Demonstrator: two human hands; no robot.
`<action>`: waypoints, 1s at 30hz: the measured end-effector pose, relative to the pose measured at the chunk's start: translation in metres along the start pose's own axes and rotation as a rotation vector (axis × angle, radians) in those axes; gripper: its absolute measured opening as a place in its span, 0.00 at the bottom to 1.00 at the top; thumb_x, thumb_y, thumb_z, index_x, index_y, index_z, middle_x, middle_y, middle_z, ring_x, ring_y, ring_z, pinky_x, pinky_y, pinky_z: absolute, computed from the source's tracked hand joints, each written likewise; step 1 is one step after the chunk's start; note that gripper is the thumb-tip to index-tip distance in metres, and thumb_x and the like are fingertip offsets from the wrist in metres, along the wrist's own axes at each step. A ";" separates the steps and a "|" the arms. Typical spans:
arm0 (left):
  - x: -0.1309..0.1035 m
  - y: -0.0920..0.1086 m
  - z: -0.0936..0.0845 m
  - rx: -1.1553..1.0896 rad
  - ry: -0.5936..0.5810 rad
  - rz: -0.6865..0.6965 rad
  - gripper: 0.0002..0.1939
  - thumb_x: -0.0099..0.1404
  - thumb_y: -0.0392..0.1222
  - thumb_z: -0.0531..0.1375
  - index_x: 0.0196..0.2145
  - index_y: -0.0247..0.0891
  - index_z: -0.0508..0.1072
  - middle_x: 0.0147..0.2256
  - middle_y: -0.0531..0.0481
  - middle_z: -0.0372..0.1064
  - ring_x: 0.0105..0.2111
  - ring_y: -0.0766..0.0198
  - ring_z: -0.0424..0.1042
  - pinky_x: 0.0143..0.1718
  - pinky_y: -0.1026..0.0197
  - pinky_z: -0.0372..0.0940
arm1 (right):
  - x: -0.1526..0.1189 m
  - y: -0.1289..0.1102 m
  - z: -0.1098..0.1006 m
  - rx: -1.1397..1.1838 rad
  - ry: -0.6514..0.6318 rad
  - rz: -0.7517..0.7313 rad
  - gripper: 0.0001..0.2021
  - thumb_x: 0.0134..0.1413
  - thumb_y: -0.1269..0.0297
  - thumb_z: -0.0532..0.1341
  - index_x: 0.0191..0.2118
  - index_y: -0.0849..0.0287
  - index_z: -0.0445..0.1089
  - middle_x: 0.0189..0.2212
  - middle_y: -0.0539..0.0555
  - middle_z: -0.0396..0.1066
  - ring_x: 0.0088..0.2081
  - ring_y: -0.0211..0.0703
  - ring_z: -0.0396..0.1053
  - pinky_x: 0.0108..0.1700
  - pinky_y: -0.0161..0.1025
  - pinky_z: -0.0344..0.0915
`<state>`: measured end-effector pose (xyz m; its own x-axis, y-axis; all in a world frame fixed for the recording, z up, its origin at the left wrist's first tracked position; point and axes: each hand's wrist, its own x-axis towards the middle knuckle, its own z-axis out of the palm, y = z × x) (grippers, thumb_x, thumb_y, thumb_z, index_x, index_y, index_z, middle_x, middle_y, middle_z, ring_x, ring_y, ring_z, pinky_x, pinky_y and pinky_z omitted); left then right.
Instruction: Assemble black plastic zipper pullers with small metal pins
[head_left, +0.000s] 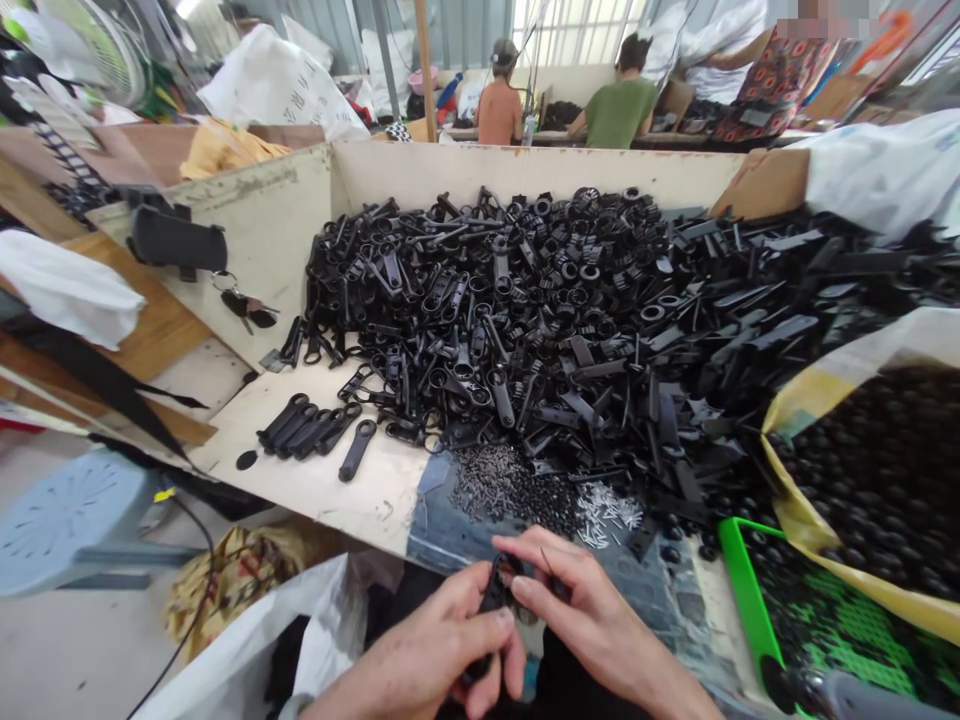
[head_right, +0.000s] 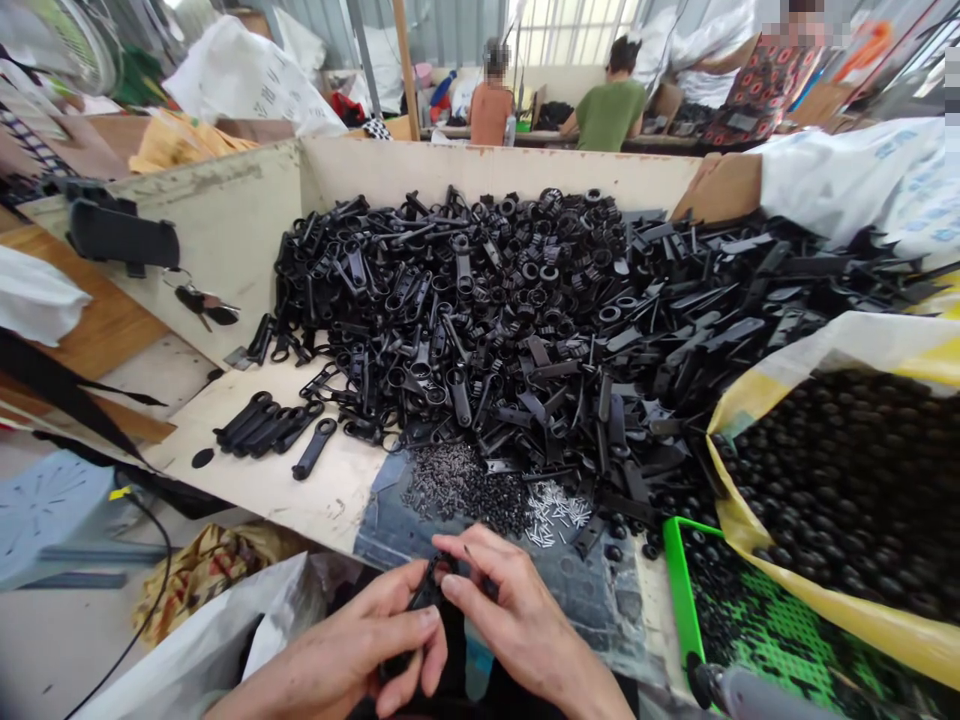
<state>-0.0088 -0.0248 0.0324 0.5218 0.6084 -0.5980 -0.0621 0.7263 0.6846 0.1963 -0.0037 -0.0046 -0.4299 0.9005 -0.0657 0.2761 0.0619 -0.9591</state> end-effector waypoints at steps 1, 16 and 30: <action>0.000 -0.002 0.000 0.001 -0.009 -0.004 0.28 0.65 0.55 0.62 0.56 0.35 0.66 0.30 0.50 0.73 0.18 0.74 0.57 0.23 0.64 0.45 | -0.003 0.003 0.000 -0.024 0.008 0.017 0.17 0.68 0.54 0.61 0.59 0.46 0.76 0.50 0.57 0.75 0.53 0.51 0.73 0.56 0.48 0.68; 0.026 0.004 -0.040 1.057 0.734 0.418 0.11 0.70 0.46 0.54 0.33 0.42 0.73 0.29 0.49 0.76 0.30 0.55 0.74 0.33 0.59 0.59 | -0.012 0.018 -0.002 -0.105 0.441 0.095 0.15 0.66 0.50 0.60 0.38 0.54 0.78 0.30 0.50 0.76 0.31 0.43 0.73 0.35 0.35 0.67; 0.034 0.007 -0.055 1.155 0.628 0.537 0.08 0.68 0.37 0.59 0.38 0.46 0.79 0.34 0.46 0.81 0.34 0.52 0.79 0.36 0.59 0.63 | 0.024 0.005 0.019 -0.420 0.267 -0.147 0.14 0.75 0.62 0.51 0.41 0.55 0.73 0.36 0.53 0.75 0.36 0.43 0.76 0.38 0.35 0.69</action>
<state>-0.0383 0.0191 -0.0060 0.1797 0.9831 -0.0340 0.7499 -0.1145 0.6516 0.1713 0.0101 -0.0166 -0.2709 0.9443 0.1871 0.5742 0.3145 -0.7559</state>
